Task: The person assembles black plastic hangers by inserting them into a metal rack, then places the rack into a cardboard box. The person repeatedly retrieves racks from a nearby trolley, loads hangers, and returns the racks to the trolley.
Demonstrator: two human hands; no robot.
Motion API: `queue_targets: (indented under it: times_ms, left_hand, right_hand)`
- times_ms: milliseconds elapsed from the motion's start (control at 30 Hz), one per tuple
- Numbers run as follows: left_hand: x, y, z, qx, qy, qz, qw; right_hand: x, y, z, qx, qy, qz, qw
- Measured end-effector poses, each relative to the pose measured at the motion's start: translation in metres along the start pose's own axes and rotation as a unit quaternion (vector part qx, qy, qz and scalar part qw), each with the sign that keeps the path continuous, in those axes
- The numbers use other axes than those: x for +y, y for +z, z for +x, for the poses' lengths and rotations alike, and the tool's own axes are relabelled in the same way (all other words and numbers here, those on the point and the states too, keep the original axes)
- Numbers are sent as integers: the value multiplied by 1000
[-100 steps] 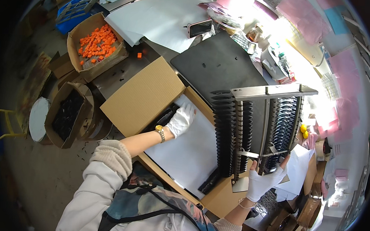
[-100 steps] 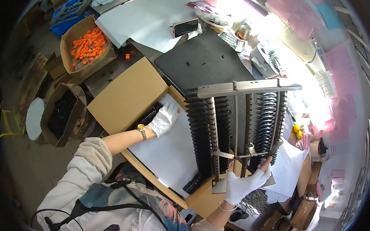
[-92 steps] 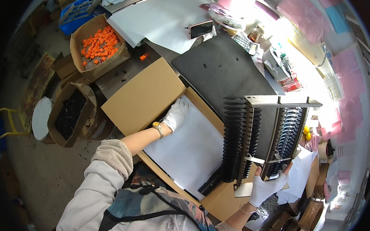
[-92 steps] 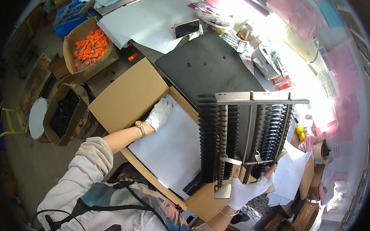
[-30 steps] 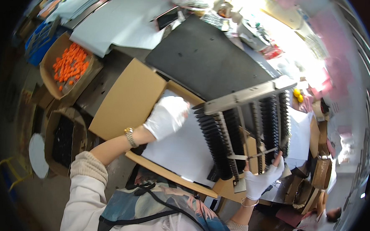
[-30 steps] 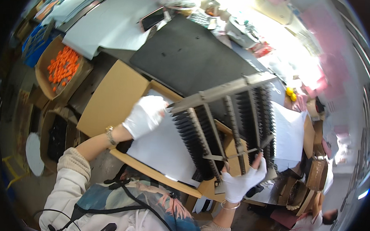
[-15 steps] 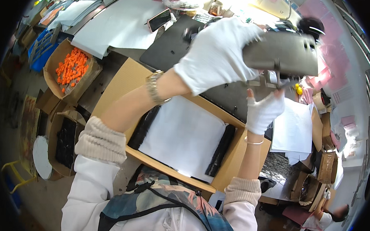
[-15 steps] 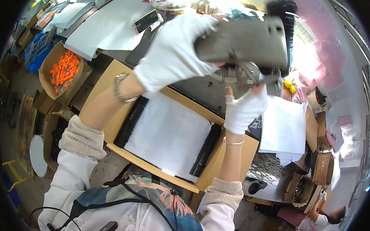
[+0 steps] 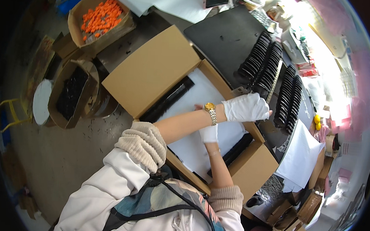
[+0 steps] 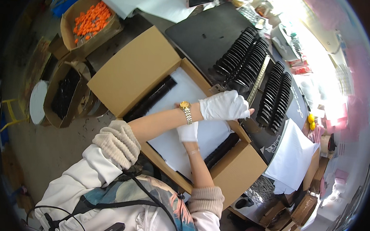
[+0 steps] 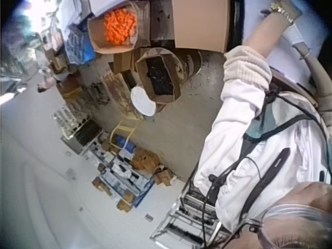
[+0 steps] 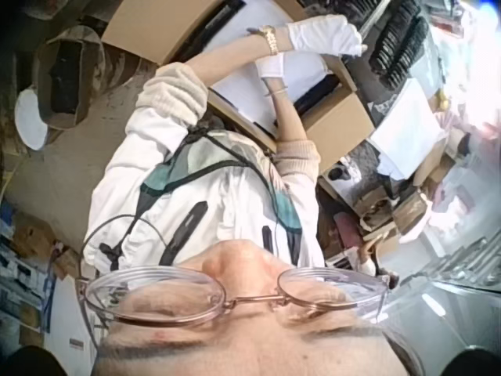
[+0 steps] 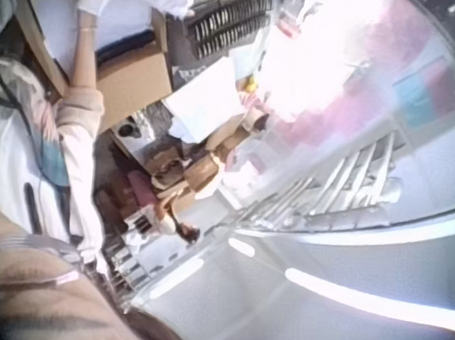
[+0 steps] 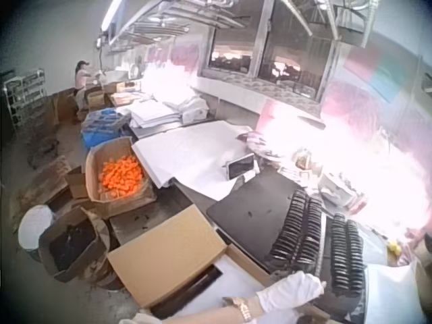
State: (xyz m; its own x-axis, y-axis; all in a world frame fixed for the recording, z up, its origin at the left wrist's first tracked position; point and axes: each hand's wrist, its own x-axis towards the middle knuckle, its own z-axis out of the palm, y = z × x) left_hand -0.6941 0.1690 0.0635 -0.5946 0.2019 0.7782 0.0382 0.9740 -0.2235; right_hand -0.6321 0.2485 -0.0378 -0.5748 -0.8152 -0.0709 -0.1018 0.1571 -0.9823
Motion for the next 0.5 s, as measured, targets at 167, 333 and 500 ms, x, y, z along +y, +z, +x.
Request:
queue_targets:
  times_ms: [167, 333, 500]
  left_hand:
    - [25, -34, -16, -45, -82, -63, 994]
    - [58, -83, -25, -15, -154, -127, 980]
    - [64, -99, -38, -1, -200, -224, 954]
  right_hand:
    - [8, 40, 67, 143, -148, -268, 941]
    - [-5, 53, 86, 114, -225, -363, 897]
    - [-10, 58, 98, 87, -243, -458, 851]
